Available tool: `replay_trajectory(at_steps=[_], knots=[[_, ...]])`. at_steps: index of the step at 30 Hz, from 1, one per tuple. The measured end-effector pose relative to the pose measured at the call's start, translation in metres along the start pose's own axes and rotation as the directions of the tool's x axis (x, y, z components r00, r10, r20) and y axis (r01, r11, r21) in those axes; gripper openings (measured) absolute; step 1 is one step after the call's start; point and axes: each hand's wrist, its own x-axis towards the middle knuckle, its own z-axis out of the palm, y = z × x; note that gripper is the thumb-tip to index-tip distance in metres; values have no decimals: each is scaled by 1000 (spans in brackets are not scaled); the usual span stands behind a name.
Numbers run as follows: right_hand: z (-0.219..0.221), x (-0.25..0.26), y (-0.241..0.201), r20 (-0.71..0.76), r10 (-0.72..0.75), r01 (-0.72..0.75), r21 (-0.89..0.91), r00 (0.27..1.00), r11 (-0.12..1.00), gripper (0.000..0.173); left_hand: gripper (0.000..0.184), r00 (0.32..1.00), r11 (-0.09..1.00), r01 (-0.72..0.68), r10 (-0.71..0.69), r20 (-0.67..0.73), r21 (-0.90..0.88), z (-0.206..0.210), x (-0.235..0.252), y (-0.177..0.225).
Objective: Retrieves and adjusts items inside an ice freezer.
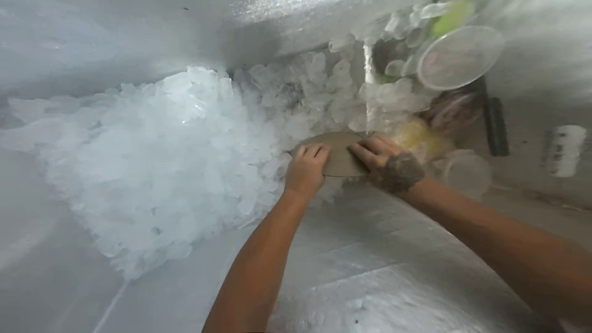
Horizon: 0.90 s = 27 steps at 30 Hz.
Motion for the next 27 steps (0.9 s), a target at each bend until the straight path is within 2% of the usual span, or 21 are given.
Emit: replay_trajectory(at_steps=[4,8,14,18,21,23,25,27], knots=[[6,11,-13,40,-29,30,-14,999,999,38,65,996,997,71,-70,49,-26,1,-17,-12],[7,11,-28,50,-32,33,-24,998,999,37,68,997,997,71,-71,-2,-32,7,-29,-19],[-6,-31,-62,-27,-44,42,-54,999,998,39,68,998,998,-57,58,-40,28,-9,-71,-3],[-34,-47,-93,-66,-14,10,-54,998,998,35,52,982,987,-157,159,-102,24,-39,-94,5],[-64,-44,-95,-92,65,-66,-14,994,998,37,41,955,961,-275,275,-113,18,-73,-72,10],[-85,-33,-80,-58,182,-179,52,982,982,38,47,947,954,-296,289,-139,-38,-95,-32,17],[-106,-16,-63,6,346,-344,126,938,930,38,54,967,974,-202,182,-177,-100,-115,12,22],[-124,-4,-47,39,502,-499,198,864,844,47,67,961,972,-24,-42,-272,-234,-127,44,28]])
